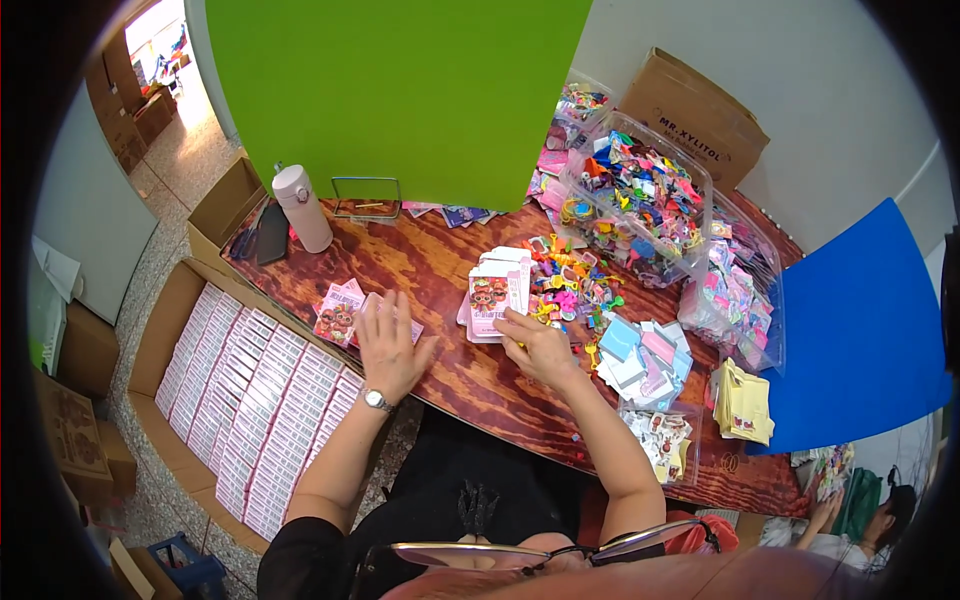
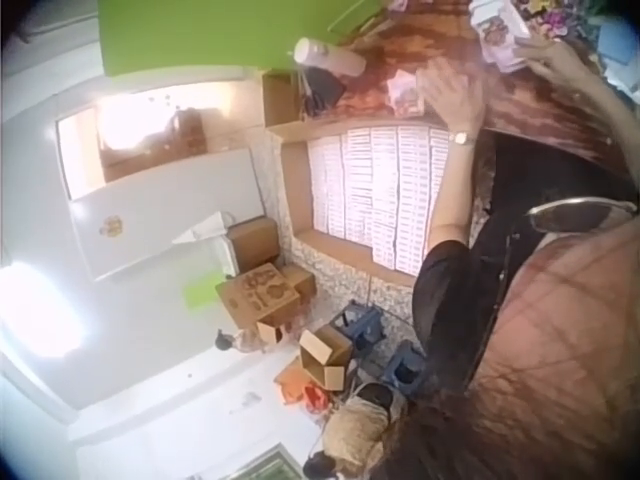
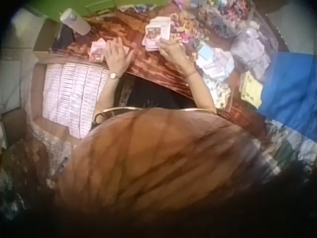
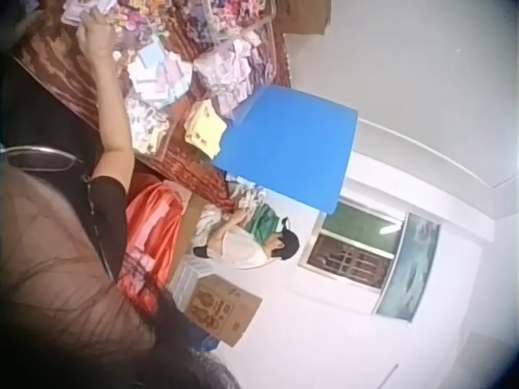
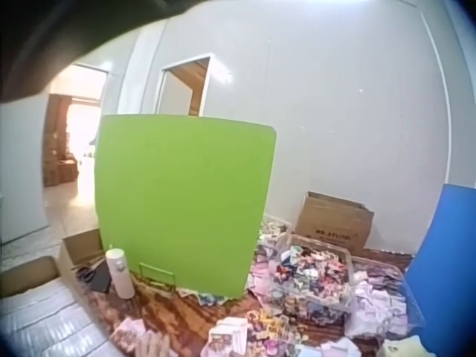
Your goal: Packing small colorful toy components into plastic containers and then into larger boxes.
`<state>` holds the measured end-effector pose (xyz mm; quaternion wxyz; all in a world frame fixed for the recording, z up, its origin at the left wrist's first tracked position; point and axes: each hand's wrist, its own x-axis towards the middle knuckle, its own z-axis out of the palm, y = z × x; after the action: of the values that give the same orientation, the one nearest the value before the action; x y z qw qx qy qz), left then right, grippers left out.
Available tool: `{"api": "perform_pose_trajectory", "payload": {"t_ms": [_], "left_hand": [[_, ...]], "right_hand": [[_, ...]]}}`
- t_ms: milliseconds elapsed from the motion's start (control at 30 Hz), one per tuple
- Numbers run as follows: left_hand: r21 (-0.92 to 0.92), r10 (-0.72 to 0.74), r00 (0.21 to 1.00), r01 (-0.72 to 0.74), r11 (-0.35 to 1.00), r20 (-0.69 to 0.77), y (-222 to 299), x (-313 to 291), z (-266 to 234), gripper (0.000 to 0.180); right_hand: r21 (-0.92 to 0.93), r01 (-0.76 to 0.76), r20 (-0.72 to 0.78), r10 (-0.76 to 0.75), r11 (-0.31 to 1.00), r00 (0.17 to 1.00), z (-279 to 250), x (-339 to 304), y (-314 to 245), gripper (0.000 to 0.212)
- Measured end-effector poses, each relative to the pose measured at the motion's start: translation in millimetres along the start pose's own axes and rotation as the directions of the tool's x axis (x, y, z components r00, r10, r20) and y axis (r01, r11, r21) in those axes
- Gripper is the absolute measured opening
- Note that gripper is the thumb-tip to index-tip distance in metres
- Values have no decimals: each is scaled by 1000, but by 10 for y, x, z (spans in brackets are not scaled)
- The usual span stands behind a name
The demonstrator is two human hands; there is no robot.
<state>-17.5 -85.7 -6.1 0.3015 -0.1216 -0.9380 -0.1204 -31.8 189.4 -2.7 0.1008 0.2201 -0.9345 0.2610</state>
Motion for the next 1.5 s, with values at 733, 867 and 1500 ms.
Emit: {"api": "perform_pose_trajectory", "payload": {"t_ms": [733,867,1500], "left_hand": [[-799,-227,916,400,449,331,820,16,57,89],[-801,-173,964,263,538,201,911,-75,-21,86],[-649,91,991,-131,750,-95,913,-120,-86,73]], "right_hand": [[-93,234,-392,-251,968,885,-226,-646,-663,36],[-255,152,-455,-257,955,852,-331,-421,-725,41],[715,-180,-85,340,675,937,-398,-453,-868,24]]}}
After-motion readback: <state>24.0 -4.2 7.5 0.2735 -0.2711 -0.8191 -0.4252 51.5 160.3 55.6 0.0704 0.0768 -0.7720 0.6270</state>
